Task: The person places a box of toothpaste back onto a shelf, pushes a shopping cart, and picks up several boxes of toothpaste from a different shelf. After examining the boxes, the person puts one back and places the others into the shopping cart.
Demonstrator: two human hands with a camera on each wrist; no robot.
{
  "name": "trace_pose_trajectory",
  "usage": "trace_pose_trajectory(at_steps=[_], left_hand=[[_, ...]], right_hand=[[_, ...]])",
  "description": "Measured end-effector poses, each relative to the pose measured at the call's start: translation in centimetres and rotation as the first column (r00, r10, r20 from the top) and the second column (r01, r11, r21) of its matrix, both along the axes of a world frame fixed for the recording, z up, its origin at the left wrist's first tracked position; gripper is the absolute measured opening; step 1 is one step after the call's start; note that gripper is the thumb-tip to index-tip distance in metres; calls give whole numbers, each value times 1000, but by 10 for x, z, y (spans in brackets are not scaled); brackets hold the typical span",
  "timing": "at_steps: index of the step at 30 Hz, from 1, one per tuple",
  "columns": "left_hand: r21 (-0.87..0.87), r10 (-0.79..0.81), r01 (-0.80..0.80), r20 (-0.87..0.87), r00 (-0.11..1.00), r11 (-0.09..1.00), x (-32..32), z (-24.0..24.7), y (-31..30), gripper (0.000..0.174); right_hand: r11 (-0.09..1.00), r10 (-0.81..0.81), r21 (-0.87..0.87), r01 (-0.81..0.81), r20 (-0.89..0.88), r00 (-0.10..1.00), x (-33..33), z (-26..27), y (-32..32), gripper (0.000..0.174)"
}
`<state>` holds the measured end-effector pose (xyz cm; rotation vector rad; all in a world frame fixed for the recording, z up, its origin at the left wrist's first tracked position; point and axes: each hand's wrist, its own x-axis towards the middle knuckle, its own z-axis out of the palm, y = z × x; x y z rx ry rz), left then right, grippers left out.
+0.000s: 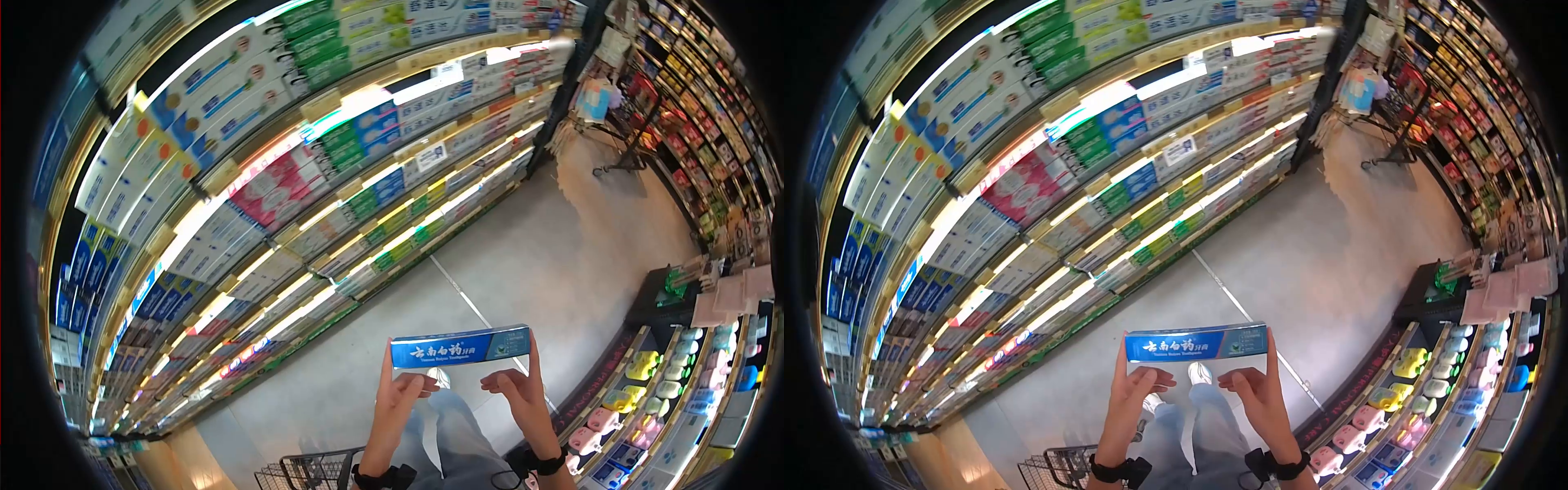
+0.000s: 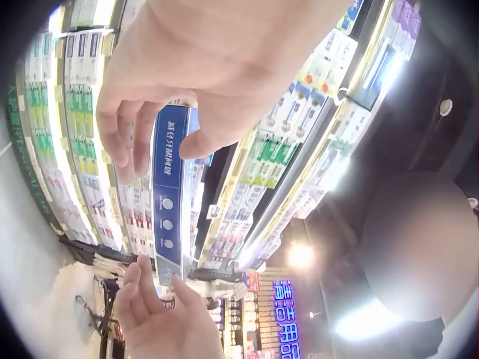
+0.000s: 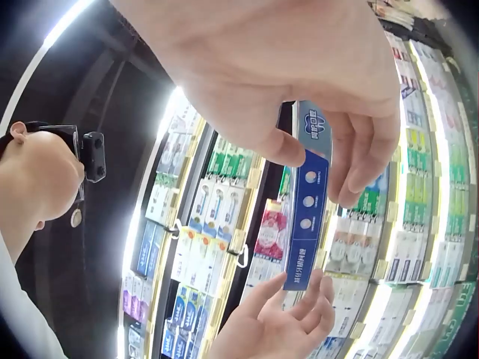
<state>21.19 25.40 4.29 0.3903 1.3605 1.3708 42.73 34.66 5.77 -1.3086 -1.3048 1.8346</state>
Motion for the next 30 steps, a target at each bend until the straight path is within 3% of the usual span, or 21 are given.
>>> trace_pose_trajectory(at_steps=[3, 9, 11, 12, 14, 17, 23, 30], left_hand=[[10, -87, 87, -9, 996, 996, 11, -7, 11, 82], [7, -35, 36, -38, 999, 999, 8, -33, 13, 83], [-83, -123, 121, -19, 992, 989, 8, -45, 8, 45], [-78, -130, 128, -24, 991, 989, 10, -39, 16, 45], [-68, -30, 29, -14, 999, 997, 15, -23, 34, 88], [-49, -77, 75, -26, 997, 996, 22, -33, 44, 90], [50, -199, 209, -152, 968, 977, 44, 51, 70, 85], [199, -122, 170, -229, 966, 965, 44, 129, 77, 86]], right_hand=[[998, -61, -36, 60, -26, 998, 15, -8, 3, 88], [998, -43, -50, 37, -121, 992, 17, -31, 1, 94], [996, -10, -87, 2, -91, 996, 20, -32, 1, 94], [997, -17, -81, 9, -96, 995, 22, -31, 5, 94], [995, -44, -92, 35, -103, 994, 26, -27, 9, 93], [996, -77, -62, 71, -100, 992, 38, -9, 24, 92], [992, -108, 51, 117, -153, 982, 59, 35, 40, 90], [969, -49, 227, 99, -217, 975, 58, 107, 52, 87]])
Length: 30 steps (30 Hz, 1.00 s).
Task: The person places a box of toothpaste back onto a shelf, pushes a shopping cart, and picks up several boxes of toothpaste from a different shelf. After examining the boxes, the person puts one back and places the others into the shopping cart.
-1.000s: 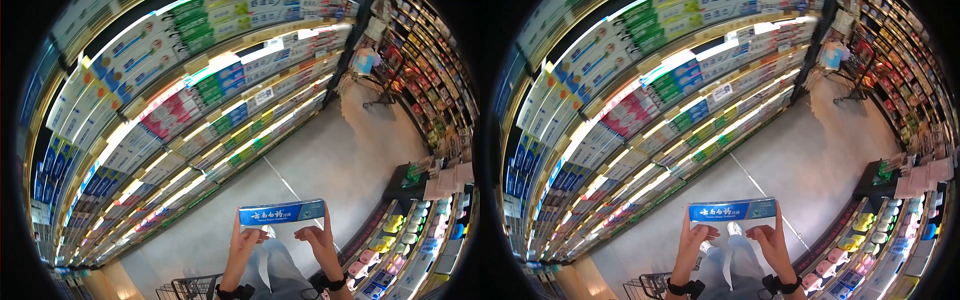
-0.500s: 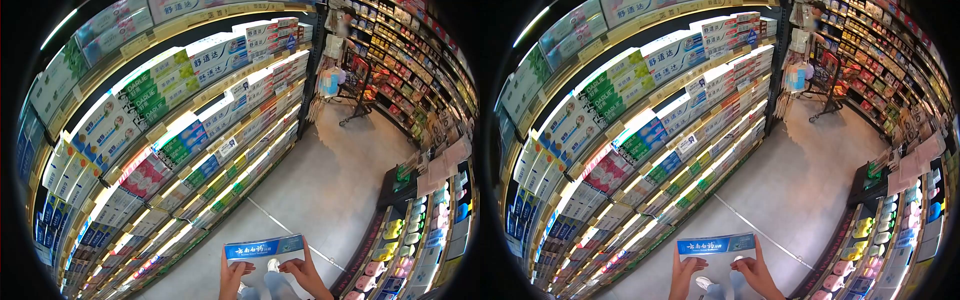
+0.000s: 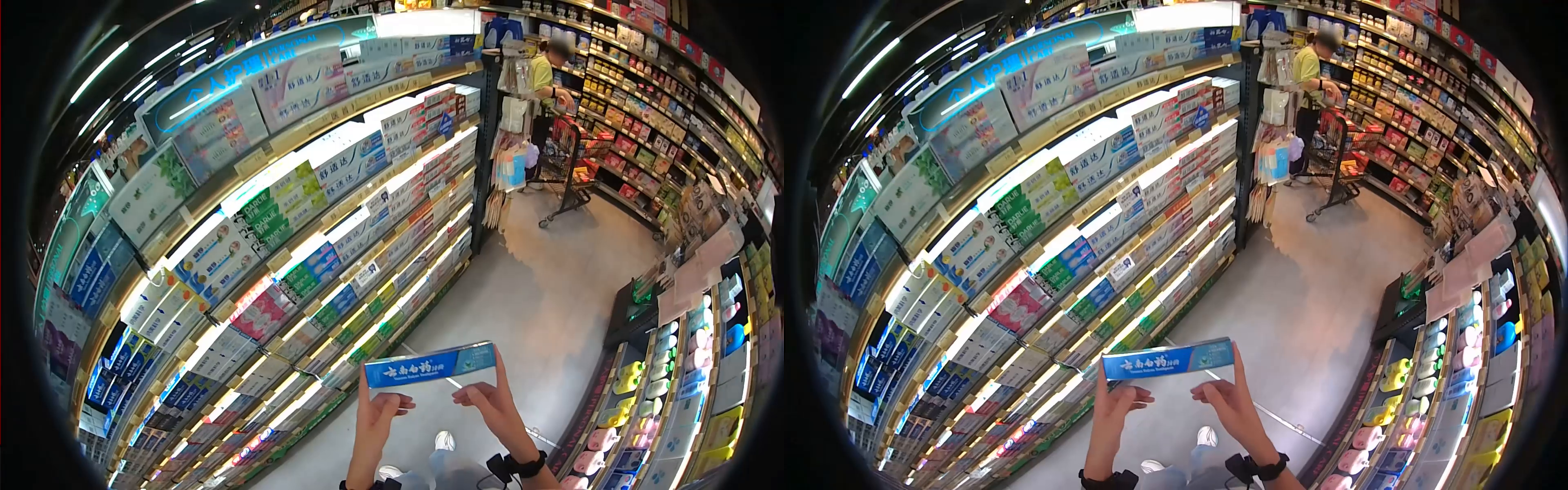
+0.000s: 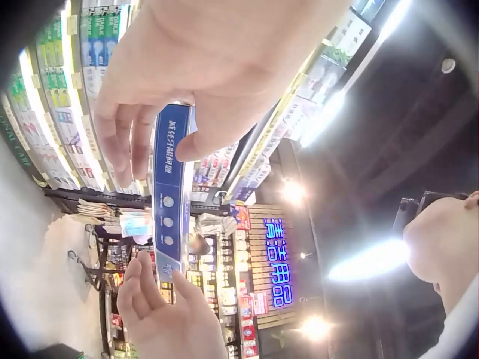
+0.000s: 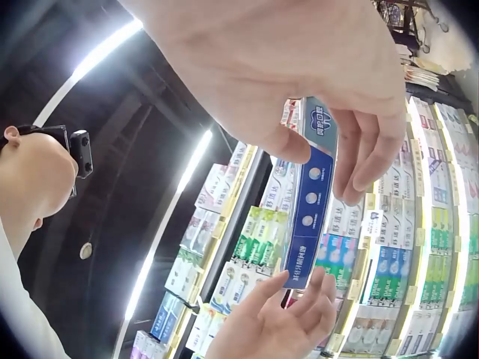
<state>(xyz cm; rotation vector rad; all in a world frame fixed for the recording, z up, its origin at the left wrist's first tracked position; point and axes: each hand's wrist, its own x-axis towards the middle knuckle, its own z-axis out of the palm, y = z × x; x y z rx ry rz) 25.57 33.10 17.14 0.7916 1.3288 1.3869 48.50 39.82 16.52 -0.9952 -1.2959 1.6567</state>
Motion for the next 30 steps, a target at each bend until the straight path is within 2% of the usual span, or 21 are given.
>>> trace_pose_trajectory(at_steps=[2, 5, 12, 13, 15, 17, 18, 19, 20, 22, 23, 24, 25, 26, 27, 28, 30], left_hand=[[23, 15, -15, -14, 1000, 1000, -3, 20, -3, 87], [99, 129, -127, -10, 992, 987, -3, 55, -8, 85], [223, 199, -192, -12, 980, 956, -23, 104, -27, 86], [229, 213, -214, 27, 977, 950, -26, 104, -32, 87], [201, 245, -236, -20, 969, 951, -31, 102, -42, 85], [197, 269, -256, -41, 962, 946, -43, 79, -57, 87], [192, 415, -398, -53, 908, 897, -49, 68, -70, 87], [163, 410, -402, -18, 912, 901, -50, 57, -83, 89], [148, 378, -377, 25, 926, 914, -58, 52, -98, 91], [127, 521, -520, 33, 853, 845, -65, 51, -132, 92], [84, 581, -584, 53, 812, 808, -60, 51, -148, 93], [78, 577, -579, 49, 815, 812, -61, 54, -161, 93], [87, 641, -642, 42, 766, 762, -61, 59, -176, 93], [103, 693, -692, 30, 720, 714, -62, 62, -187, 93], [110, 714, -713, 28, 699, 693, -66, 66, -196, 91], [113, 684, -682, 34, 729, 722, -68, 71, -203, 91], [94, 754, -751, 17, 657, 653, -71, 84, -214, 90]], right_hand=[[999, 20, 26, -19, -31, 999, -6, 18, 1, 87], [997, 58, 58, -54, -73, 996, -18, 43, -1, 87], [983, 146, 125, -131, -127, 981, -41, 93, -3, 88], [981, 168, 115, -155, -112, 979, -45, 99, -2, 89], [978, 194, 104, -182, -118, 974, -55, 100, -1, 89], [963, 257, 98, -249, -77, 963, -76, 94, 3, 89], [952, 299, 77, -295, -46, 953, -89, 93, 2, 88], [903, 427, 68, -423, -61, 902, -103, 88, -2, 88], [881, 472, 46, -471, -14, 882, -117, 85, -5, 89], [865, 499, 41, -500, 37, 866, -145, 80, -11, 89], [813, 581, 45, -581, 19, 814, -156, 73, -20, 89], [758, 652, 54, -650, -7, 759, -168, 72, -28, 89], [730, 682, 57, -681, -6, 731, -177, 79, -41, 90], [750, 661, 57, -659, -15, 750, -183, 81, -52, 90], [720, 694, 60, -691, -53, 718, -190, 83, -62, 90], [691, 723, 69, -720, -86, 686, -194, 86, -71, 90], [710, 704, 81, -700, -80, 706, -199, 99, -84, 90]])
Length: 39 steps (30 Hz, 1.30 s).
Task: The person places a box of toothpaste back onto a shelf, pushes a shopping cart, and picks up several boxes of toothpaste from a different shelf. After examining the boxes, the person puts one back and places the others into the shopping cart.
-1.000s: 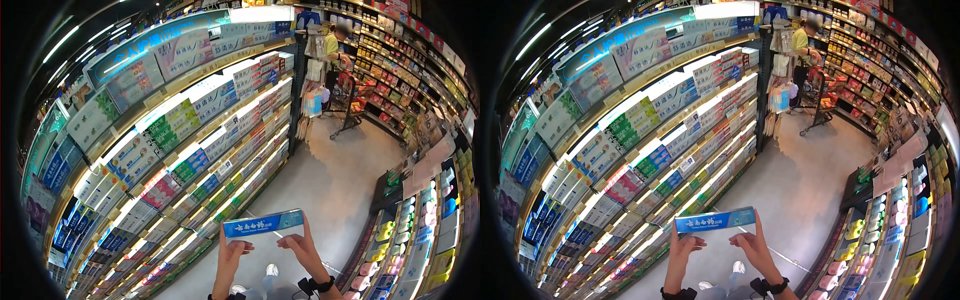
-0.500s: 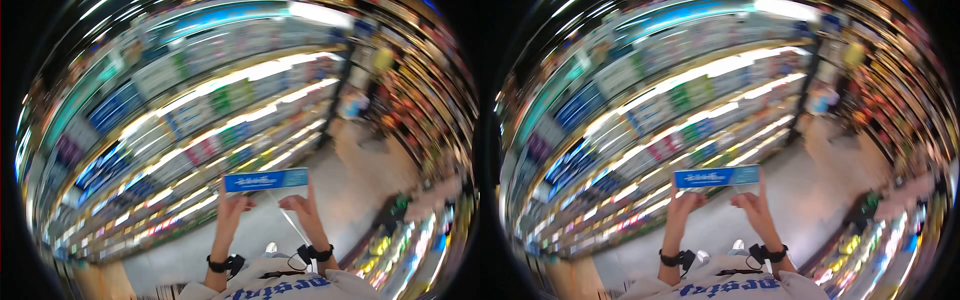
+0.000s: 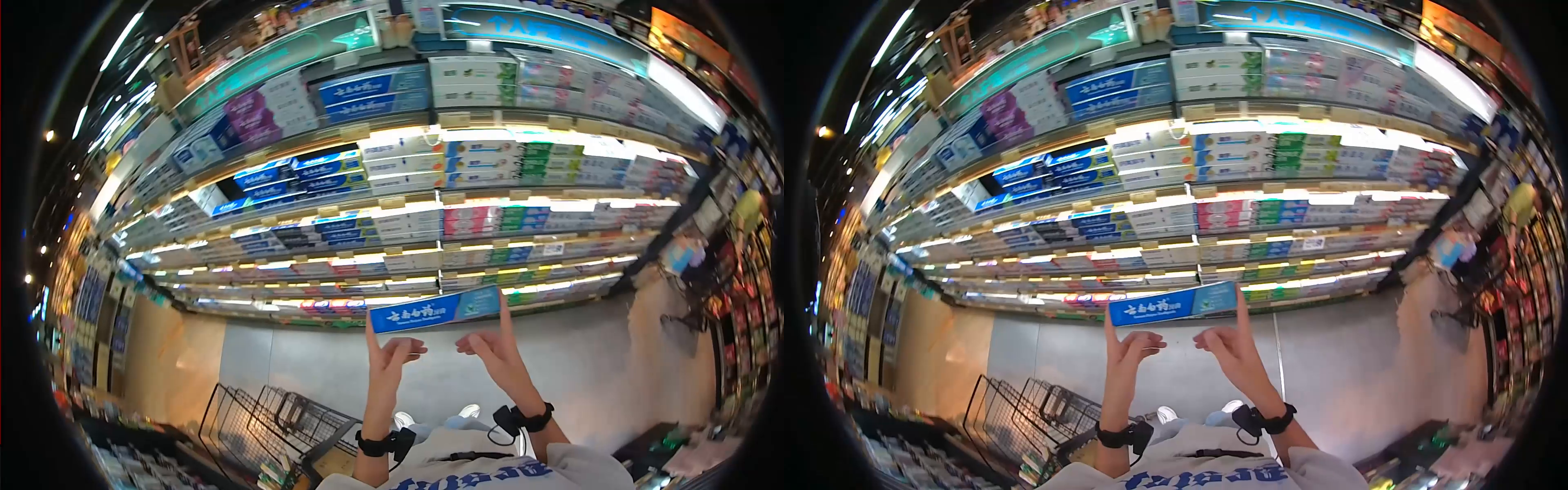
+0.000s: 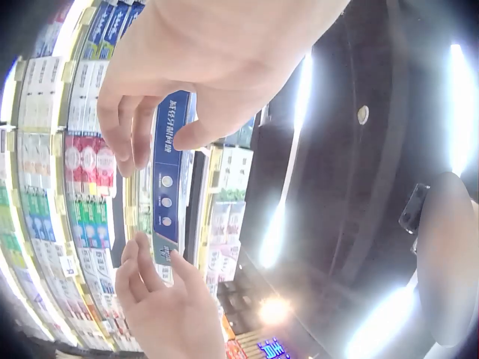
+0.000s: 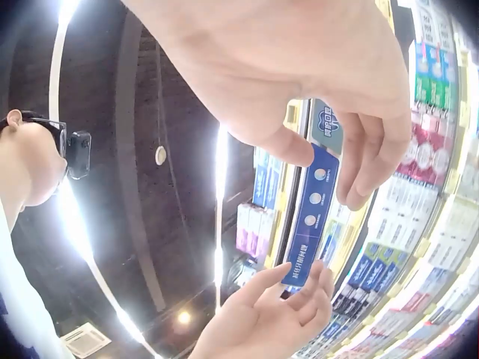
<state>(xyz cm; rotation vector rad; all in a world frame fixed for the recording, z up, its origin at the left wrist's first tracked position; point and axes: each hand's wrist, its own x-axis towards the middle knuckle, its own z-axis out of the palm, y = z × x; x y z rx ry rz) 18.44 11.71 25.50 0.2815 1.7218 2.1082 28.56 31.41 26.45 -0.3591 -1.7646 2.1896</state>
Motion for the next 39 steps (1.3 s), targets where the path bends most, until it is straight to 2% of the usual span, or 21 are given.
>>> trace_pose_trajectory(at_steps=[1, 14, 17, 19, 20, 22, 23, 24, 26, 27, 29, 30, 36, 38, 39], left_hand=[[3, -5, 5, -7, 1000, 1000, -3, 2, -5, 89], [77, -194, 201, -88, 977, 977, -39, 23, -59, 86], [69, -140, 151, -138, 980, 986, -51, 28, -65, 84], [76, -82, 106, -261, 962, 991, -68, 28, -71, 80], [82, -83, 108, -261, 962, 991, -77, 30, -77, 80], [-55, -7, -28, -543, 840, 998, -95, 40, -87, 74], [-49, 15, -48, -526, 850, 998, -99, 49, -91, 69], [-45, 16, -46, -526, 850, 998, -107, 51, -93, 69], [-53, 53, -112, -635, 771, 992, -122, 53, -96, 65], [-37, 79, -134, -644, 761, 990, -128, 61, -95, 63], [-2, 93, -129, -680, 727, 992, -146, 71, -92, 63], [32, 111, -126, -715, 691, 992, -156, 76, -89, 63], [103, 164, -129, -700, 695, 986, -201, 111, -48, 66], [98, 143, -105, -745, 652, 990, -221, 116, -30, 76], [178, 182, -77, -715, 675, 981, -226, 123, -16, 78]], right_hand=[[1000, 23, 6, -23, -6, 1000, -1, 4, -7, 90], [985, -146, 90, 148, -24, 989, -9, 20, -71, 90], [977, -165, 131, 166, -19, 986, -14, 20, -80, 88], [915, -257, 283, 287, -140, 956, -27, 29, -82, 80], [913, -258, 289, 289, -141, 956, -33, 36, -81, 80], [804, -292, 454, 383, -259, 921, -44, 52, -80, 69], [777, -320, 454, 436, -311, 895, -53, 54, -80, 61], [774, -320, 457, 437, -313, 894, -58, 61, -83, 61], [721, -332, 515, 464, -330, 883, -71, 77, -88, 59], [719, -332, 517, 465, -332, 883, -79, 82, -89, 59], [635, -312, 580, 510, -411, 856, -94, 92, -85, 55], [632, -312, 583, 510, -410, 857, -100, 100, -80, 55], [576, -256, 604, 550, -506, 824, -155, 126, -28, 48], [598, -255, 584, 549, -511, 821, -175, 130, -7, 49], [613, -243, 577, 540, -513, 823, -186, 131, 6, 49]])
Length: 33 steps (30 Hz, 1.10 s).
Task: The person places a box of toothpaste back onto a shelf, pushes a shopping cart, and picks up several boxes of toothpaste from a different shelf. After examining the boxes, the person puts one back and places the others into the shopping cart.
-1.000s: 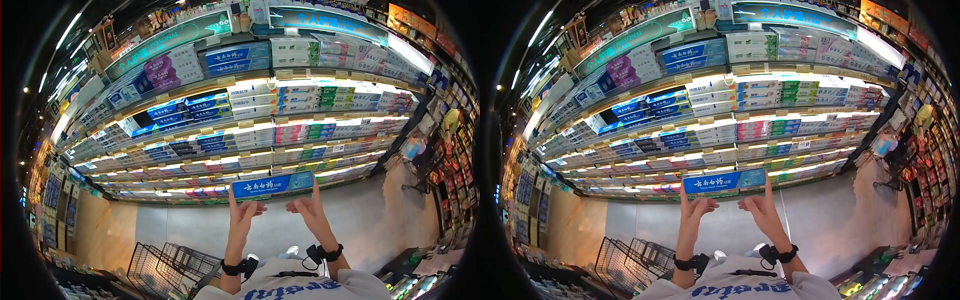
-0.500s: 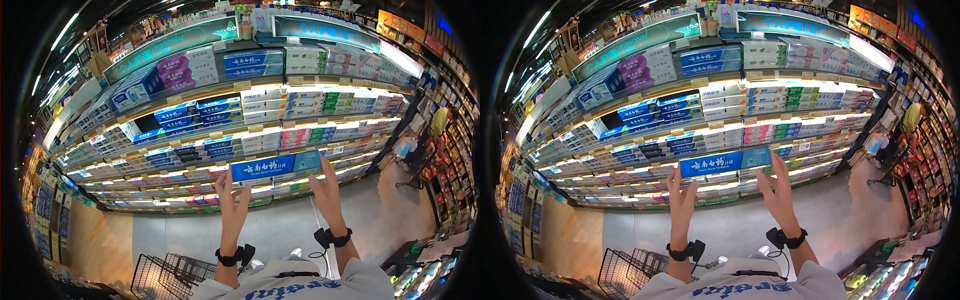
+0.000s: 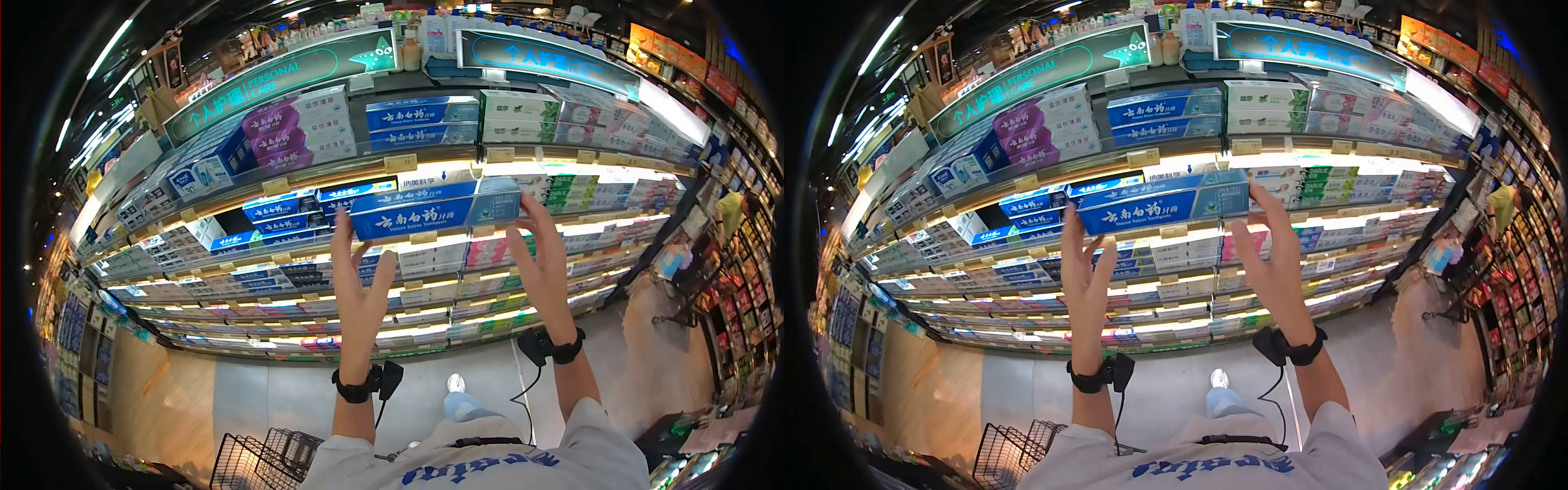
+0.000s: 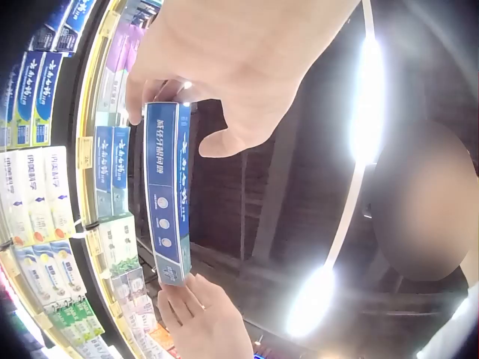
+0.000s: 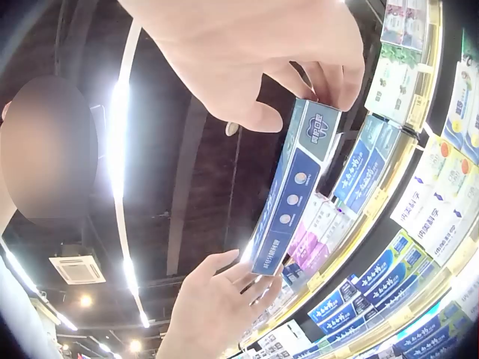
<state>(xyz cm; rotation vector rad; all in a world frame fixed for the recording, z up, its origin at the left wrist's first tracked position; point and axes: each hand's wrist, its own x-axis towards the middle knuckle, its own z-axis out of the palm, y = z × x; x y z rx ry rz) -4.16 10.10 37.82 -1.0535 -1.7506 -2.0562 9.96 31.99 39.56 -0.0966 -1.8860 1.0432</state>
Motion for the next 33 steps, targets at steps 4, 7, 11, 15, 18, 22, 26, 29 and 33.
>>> trace_pose_trajectory(at_steps=[4, 7, 11, 15, 18, 22, 26, 29, 33], left_hand=[[-12, 44, -44, -38, 998, 999, -38, 20, 46, 77], [-19, 58, -61, -131, 990, 998, -64, 48, 71, 72], [21, 140, -138, -210, 968, 990, -93, 81, 94, 64], [34, 144, -140, -225, 964, 990, -118, 98, 109, 65], [11, 141, -144, -288, 947, 990, -144, 93, 118, 67], [-13, 197, -215, -351, 915, 977, -157, 91, 128, 73], [-17, 227, -249, -352, 908, 968, -164, 93, 131, 73], [-80, 257, -306, -371, 893, 949, -171, 92, 131, 73], [-105, 282, -343, -375, 883, 934, -177, 84, 133, 74]], right_hand=[[999, 44, 19, -42, -86, 995, -44, 15, 49, 53], [996, 72, 66, -61, -183, 980, -84, 31, 87, 54], [993, 30, 114, -9, -183, 983, -118, 59, 115, 51], [993, 74, 102, -58, -165, 984, -143, 69, 136, 49], [977, 39, 214, 15, -246, 969, -159, 75, 146, 46], [929, -66, 336, 156, -266, 962, -174, 78, 148, 45], [921, -118, 328, 207, -271, 955, -188, 75, 152, 42], [802, -181, 493, 338, -340, 923, -198, 72, 159, 40], [776, -209, 513, 367, -340, 917, -203, 74, 157, 39]])
